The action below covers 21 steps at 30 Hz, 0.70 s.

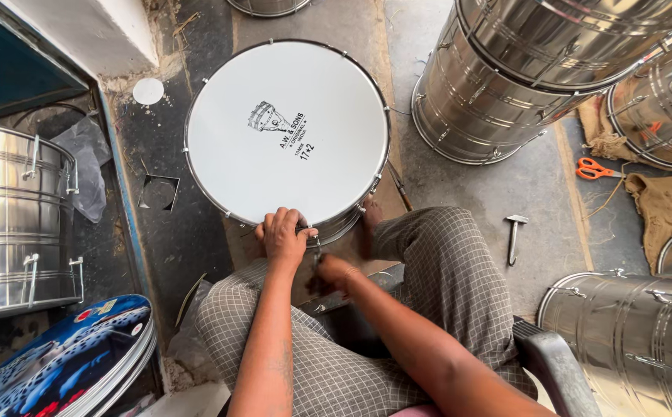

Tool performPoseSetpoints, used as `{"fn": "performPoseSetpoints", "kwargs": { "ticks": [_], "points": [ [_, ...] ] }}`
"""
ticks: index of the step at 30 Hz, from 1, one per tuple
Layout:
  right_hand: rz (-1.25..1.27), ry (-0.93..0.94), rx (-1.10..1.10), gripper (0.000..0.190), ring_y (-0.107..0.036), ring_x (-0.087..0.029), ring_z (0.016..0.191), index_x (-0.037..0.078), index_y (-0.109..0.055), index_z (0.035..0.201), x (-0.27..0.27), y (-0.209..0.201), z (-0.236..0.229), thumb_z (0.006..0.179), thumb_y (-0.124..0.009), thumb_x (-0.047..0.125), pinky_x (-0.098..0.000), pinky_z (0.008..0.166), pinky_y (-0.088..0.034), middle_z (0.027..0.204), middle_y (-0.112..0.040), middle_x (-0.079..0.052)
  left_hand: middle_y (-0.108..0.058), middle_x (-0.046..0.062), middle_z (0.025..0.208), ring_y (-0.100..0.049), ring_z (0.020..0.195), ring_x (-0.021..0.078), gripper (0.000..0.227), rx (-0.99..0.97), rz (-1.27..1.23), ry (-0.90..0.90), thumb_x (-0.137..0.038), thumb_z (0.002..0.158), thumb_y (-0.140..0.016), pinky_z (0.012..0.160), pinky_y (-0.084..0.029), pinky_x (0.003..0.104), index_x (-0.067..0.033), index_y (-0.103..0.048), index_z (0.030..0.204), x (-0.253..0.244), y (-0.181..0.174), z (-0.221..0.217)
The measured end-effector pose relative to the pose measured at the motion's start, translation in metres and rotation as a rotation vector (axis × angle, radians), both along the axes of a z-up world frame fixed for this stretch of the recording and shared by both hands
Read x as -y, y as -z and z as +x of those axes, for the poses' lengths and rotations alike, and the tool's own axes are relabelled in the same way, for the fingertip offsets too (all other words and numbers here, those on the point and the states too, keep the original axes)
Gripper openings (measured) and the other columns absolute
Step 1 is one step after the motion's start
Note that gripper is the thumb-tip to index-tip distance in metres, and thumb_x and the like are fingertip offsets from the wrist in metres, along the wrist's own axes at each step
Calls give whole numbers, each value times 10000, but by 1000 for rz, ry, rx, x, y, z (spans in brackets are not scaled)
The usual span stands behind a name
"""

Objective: The person is assembling a drum by tightening the tension rods on the drumhead using a drum key. They systematically rotate the drum and tighten each rod to secure the head to the shell.

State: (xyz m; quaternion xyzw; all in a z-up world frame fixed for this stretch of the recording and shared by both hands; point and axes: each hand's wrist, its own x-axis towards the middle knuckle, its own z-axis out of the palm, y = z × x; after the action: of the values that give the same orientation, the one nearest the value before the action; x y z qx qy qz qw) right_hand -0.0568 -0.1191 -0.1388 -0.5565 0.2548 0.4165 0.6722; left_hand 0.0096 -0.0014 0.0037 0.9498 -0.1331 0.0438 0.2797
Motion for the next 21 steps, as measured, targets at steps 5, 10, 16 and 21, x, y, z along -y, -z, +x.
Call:
{"fn": "performPoseSetpoints", "kwargs": {
  "ticks": [5, 10, 16, 21],
  "points": [
    [165, 524, 123, 336, -740, -272, 778, -4, -598, 1221, -52, 40, 18, 985, -575, 235, -426, 648, -644, 1024, -732, -169, -615, -32, 920, -540, 1003, 247, 326, 23, 1, -5, -365, 685, -873, 972, -304, 481, -161, -655, 817, 1, 3, 1],
    [235, 700, 144, 420, -696, -229, 893, 46, -594, 1242, -69, 72, 28, 961, -548, 355, -359, 698, -578, 1081, -722, -125, -612, -28, 933, -536, 1005, 253, 335, 32, -19, 19, -363, 693, -873, 974, -310, 475, -154, -650, 830, -2, 7, 1],
    [-617, -751, 444, 259, -770, -262, 844, 68, -814, 1004, 74, 70, 73, 879, -687, 257, -390, 723, -595, 965, -802, -158, -605, -26, 929, -531, 1007, 249, 319, 26, -24, 24, -360, 707, -873, 963, -303, 484, -166, -653, 833, -3, 6, 1],
    [-1026, -622, 431, 170, -728, -309, 811, 87, -819, 952, 74, 58, 63, 839, -719, 165, -470, 622, -592, 931, -747, -134, -601, -15, 933, -529, 1003, 252, 337, 25, -13, 14, -351, 681, -881, 950, -290, 499, -154, -648, 826, 0, 1, 2]
  ]
}}
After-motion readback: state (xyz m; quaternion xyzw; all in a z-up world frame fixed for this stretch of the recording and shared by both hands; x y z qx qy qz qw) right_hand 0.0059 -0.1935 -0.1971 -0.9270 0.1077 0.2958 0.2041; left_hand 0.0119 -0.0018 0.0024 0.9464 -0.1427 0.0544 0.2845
